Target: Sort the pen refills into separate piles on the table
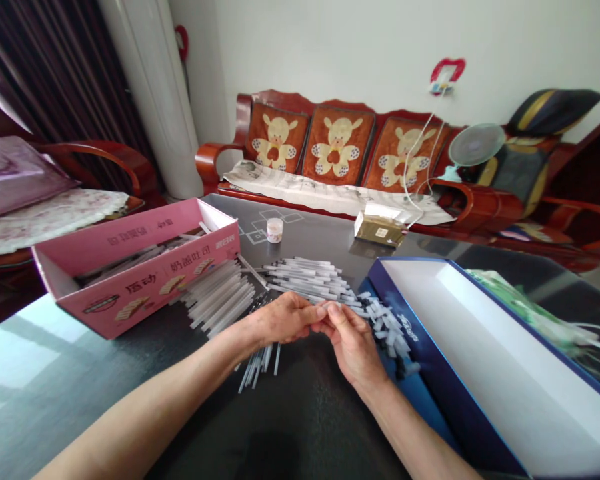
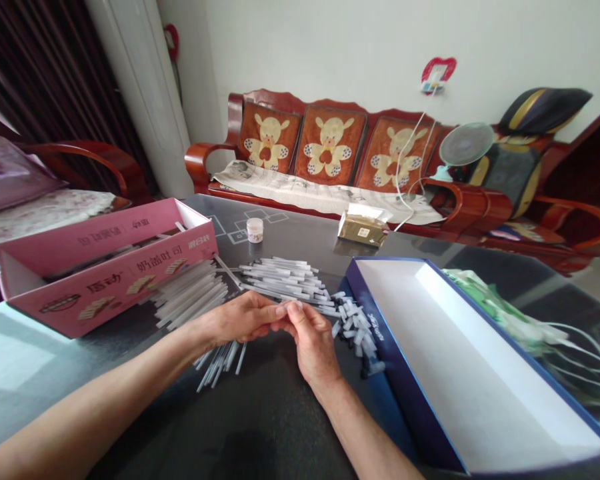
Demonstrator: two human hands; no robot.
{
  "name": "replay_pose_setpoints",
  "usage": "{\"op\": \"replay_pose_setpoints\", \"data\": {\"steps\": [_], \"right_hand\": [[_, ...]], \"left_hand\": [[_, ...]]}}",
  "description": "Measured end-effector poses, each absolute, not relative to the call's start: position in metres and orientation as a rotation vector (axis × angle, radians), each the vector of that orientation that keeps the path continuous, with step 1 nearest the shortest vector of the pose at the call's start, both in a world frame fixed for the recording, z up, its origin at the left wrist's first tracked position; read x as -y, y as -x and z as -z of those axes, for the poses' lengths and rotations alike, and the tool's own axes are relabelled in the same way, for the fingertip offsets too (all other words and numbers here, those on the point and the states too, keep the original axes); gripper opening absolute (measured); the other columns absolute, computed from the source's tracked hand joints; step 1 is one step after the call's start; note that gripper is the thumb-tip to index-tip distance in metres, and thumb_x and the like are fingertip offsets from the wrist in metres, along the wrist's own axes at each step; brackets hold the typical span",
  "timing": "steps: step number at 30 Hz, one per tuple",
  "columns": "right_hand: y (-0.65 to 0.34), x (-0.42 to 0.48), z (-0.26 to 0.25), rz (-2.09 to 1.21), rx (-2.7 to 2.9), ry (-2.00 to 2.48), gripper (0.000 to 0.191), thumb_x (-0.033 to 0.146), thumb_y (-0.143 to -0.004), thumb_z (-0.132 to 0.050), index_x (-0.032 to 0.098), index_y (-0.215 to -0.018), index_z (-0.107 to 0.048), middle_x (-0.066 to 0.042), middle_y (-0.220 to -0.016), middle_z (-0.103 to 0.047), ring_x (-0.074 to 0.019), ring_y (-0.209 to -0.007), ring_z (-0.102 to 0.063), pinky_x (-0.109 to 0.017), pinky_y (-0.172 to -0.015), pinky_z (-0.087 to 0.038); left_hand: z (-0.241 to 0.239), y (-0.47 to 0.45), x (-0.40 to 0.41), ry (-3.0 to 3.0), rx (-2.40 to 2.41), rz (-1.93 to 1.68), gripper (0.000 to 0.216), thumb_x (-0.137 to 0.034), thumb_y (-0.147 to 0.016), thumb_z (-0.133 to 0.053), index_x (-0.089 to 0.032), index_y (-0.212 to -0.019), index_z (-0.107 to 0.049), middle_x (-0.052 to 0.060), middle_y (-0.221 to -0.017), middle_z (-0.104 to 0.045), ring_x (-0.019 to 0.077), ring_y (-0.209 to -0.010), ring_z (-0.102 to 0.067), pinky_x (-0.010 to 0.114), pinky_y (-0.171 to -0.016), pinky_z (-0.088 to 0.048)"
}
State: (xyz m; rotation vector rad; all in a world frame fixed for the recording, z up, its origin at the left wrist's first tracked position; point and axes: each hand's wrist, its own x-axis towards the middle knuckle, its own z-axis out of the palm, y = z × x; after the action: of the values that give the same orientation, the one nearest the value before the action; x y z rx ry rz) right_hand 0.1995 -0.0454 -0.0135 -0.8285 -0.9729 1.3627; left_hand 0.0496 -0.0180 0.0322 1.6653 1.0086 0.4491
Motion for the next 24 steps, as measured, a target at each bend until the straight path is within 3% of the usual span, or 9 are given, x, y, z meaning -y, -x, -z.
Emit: {"op": "replay_pose_setpoints", "data": {"steps": [3,7,10,16,21,24], "right_hand": [[-0.198,0.044,0.016,-1.344,0.881,0.886,0.019,0.039,-0.078,-0.069,0.02,-0.081,-0.071,-0.003,-0.085,-0.069,-0.0165,-0.076,-0.062,-0.032,-0.072,-0.053],[-0.193,0.043,0.022,-1.314,0.819,0.918,0.02,0.04,-0.074,-0.071,0.021,-0.078,-0.072,-0.003,-0.083,-0.07,-0.018,-0.078,-0.064,-0.033,-0.074,-0.053],[-0.201,0.039,0.019,-1.317,0.826,0.916,0.018,0.038,-0.072,-0.073,0.021,-0.078,-0.073,-0.003,-0.083,-0.071,-0.0184,-0.079,-0.064,-0.034,-0.075,-0.053],[-0.237,0.022,0.004,-1.121,0.655,0.832,0.017,0.036,-0.069,-0.076,0.022,-0.076,-0.07,-0.001,-0.082,-0.071,-0.0154,-0.079,-0.066,-0.03,-0.074,-0.054],[-0.215,0.042,0.019,-1.191,1.094,0.93,0.018,0.037,-0.083,-0.06,0.02,-0.084,-0.067,-0.004,-0.09,-0.068,-0.0173,-0.078,-0.066,-0.027,-0.061,-0.052],[-0.203,0.053,0.026,-1.128,1.387,1.02,0.017,0.034,-0.085,-0.057,0.019,-0.082,-0.066,-0.003,-0.077,-0.067,-0.0145,-0.064,-0.062,-0.025,-0.056,-0.048]], "left_hand": [[-0.029,-0.055,0.023,-1.955,-1.182,-0.561,0.042,-0.05,-0.09,-0.039,-0.016,-0.071,-0.056,-0.003,-0.053,-0.049,0.0093,-0.047,-0.045,0.021,-0.048,-0.034],[-0.016,-0.064,0.032,-2.403,-1.516,-0.67,0.027,-0.038,-0.092,-0.042,-0.017,-0.09,-0.059,0.004,-0.073,-0.065,0.0152,-0.063,-0.06,0.023,-0.056,-0.04],[-0.009,-0.063,0.032,-2.508,-1.456,-0.682,0.031,-0.036,-0.095,-0.037,-0.017,-0.083,-0.059,0.006,-0.077,-0.066,0.0141,-0.064,-0.061,0.021,-0.056,-0.04],[-0.024,-0.055,0.023,-2.187,-1.367,-0.749,0.044,-0.037,-0.095,-0.035,-0.018,-0.059,-0.053,0.0,-0.053,-0.059,0.0088,-0.05,-0.055,0.018,-0.054,-0.039],[-0.028,-0.043,0.011,-2.355,-1.746,-0.638,0.028,-0.032,-0.092,-0.039,-0.019,-0.099,-0.063,0.005,-0.073,-0.069,0.0177,-0.068,-0.066,0.024,-0.061,-0.044],[-0.027,-0.019,-0.002,-2.419,-1.978,-0.454,0.033,-0.03,-0.091,-0.035,-0.018,-0.094,-0.066,0.009,-0.085,-0.069,0.0199,-0.076,-0.067,0.026,-0.064,-0.047]]}}
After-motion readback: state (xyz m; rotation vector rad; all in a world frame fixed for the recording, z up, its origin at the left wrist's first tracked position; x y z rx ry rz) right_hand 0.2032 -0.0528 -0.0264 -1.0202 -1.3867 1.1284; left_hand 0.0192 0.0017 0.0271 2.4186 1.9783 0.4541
